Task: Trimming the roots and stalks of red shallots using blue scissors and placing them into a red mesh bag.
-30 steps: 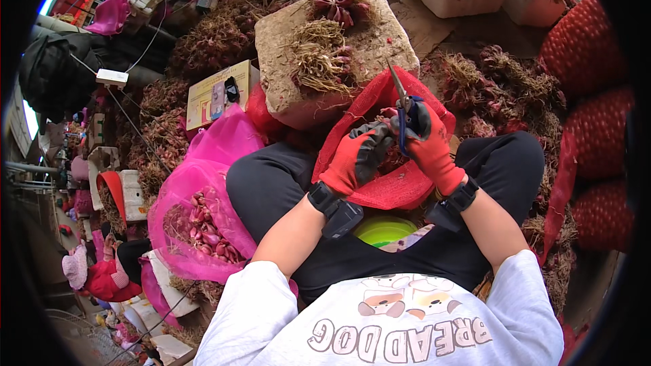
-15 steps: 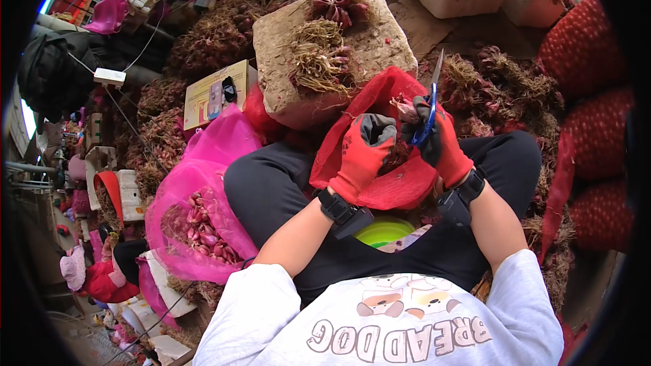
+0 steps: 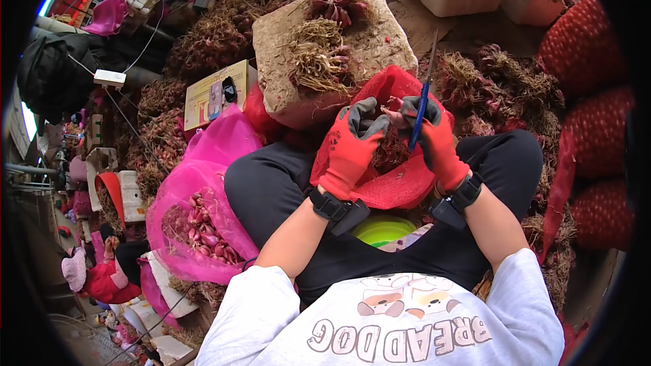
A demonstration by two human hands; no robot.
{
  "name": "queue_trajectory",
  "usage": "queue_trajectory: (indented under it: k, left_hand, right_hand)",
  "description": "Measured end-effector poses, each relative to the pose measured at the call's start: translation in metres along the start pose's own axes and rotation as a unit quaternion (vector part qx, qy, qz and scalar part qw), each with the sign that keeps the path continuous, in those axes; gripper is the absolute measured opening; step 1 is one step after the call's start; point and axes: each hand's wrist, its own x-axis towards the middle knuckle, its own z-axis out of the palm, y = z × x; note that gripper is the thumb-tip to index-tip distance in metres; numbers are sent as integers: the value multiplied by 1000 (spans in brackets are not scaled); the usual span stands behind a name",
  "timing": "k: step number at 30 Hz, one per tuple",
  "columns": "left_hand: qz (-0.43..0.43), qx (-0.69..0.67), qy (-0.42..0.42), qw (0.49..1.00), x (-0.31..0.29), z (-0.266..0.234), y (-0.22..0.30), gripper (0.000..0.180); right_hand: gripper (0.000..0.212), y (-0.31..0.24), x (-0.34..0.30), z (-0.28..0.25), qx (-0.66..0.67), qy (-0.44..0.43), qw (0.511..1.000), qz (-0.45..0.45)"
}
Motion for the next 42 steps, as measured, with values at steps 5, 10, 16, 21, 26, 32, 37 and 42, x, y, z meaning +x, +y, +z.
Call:
queue_trajectory:
  k: [5, 10, 16, 21, 26, 32, 37, 42]
  left_hand:
    - [31, 57, -54, 996, 0, -2, 3, 25]
    - [282, 405, -3, 870, 3, -7, 8, 19]
    - [244, 346, -63, 904, -6, 7, 0, 20]
    - [140, 408, -151, 890, -9, 0, -10, 26]
    - [173, 165, -37, 970, -3, 11, 11, 37]
    - [294, 468, -155, 819, 0, -12, -1, 40]
    - [322, 475, -155, 804, -1, -12, 9, 30]
    - [197, 393, -138, 887, 2, -10, 0, 24]
  right_hand:
    - [30, 9, 0, 7, -140, -12, 978, -151]
    - [28, 3, -5, 15, -170, -10, 973, -154]
    - [20, 16, 13, -19, 202, -47, 978, 23]
    - [22, -1, 9, -18, 152, -3, 988, 0]
    - [27, 0, 4, -11, 65, 21, 998, 14]
    - [29, 7, 2, -17, 40, -41, 991, 117]
    - [23, 7, -2, -18, 67, -68, 984, 148]
    - [18, 0, -6, -7, -22, -45, 990, 132]
